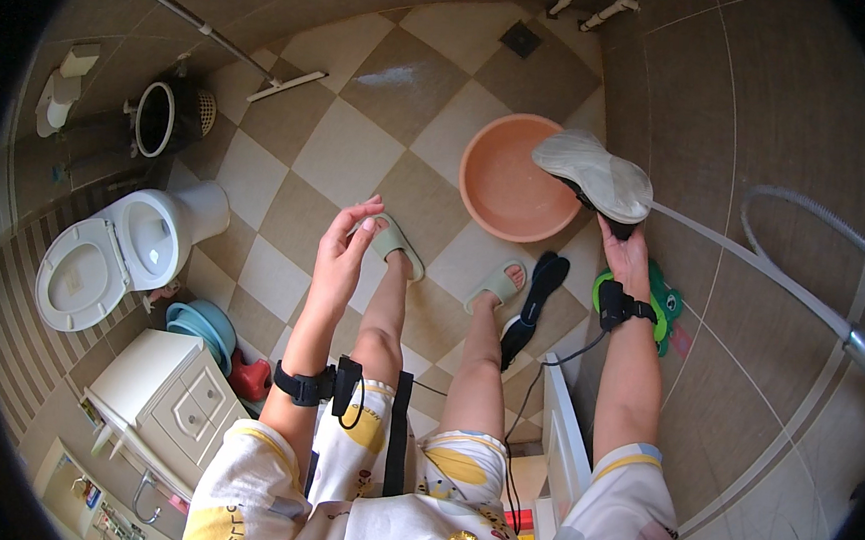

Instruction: The person removes insoles from sneakers, rinses them in a basin of water, washes the sneakers under a faucet, and pours the water from the basin into a toilet.

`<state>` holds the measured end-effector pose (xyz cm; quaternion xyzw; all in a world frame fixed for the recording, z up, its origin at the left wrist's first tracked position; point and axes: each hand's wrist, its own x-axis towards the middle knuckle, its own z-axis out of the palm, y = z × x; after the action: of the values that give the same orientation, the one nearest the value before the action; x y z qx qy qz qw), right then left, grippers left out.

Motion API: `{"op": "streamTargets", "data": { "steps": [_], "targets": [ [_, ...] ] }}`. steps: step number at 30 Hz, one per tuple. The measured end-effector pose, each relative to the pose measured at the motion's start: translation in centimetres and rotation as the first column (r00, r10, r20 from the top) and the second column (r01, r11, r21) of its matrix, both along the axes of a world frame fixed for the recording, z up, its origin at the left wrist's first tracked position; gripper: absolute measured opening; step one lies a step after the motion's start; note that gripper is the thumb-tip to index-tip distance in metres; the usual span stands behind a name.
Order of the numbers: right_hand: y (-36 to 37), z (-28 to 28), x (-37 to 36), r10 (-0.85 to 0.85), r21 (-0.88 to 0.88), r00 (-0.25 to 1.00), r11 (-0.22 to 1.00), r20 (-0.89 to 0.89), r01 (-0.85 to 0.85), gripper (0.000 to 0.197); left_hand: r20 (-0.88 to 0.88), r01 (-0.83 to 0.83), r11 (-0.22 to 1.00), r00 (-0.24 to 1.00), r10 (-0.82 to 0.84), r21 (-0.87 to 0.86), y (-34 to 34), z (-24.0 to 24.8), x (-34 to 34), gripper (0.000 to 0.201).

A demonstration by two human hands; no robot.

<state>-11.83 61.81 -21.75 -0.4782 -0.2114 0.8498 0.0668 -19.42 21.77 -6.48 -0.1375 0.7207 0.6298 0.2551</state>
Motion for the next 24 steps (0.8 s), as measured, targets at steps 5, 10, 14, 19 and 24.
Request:
{"op": "streamTargets", "data": {
  "steps": [5, 10, 14, 19, 24],
  "targets": [
    [-0.4, 0.5, -0.2, -0.011, 0.009, 1.000, 1.000, 0.018, 0.011, 0.032, -0.006, -0.003, 1.000, 1.000, 0.003, 0.011, -0.2, -0.1, 0.0, 0.028],
    [-0.5, 1.1, -0.3, -0.001, 0.026, 0.999, 1.000, 0.048, 0.000, 0.033, 0.029, 0.021, 1.000, 0.999, -0.022, 0.016, -0.2, 0.0, 0.0, 0.028],
    [-0.5, 0.9, -0.4, 0.067, 0.044, 0.998, 0.997, -0.007, -0.066, 0.033, 0.033, 0.027, 1.000, 0.999, -0.028, 0.009, -0.3, 0.1, 0.1, 0.028],
    [-0.7, 1.1, -1.8, 0.248, 0.151, 0.967, 0.955, 0.059, -0.255, 0.033, 0.048, 0.008, 1.000, 0.999, -0.009, 0.023, -0.2, 0.1, 0.2, 0.028],
    [-1.0, 1.1, -2.9, 0.430, 0.233, 0.864, 0.840, 0.261, -0.489, 0.035, 0.010, 0.026, 0.999, 1.000, -0.026, -0.023, 0.2, 0.6, -0.1, 0.028]
  ]
}}
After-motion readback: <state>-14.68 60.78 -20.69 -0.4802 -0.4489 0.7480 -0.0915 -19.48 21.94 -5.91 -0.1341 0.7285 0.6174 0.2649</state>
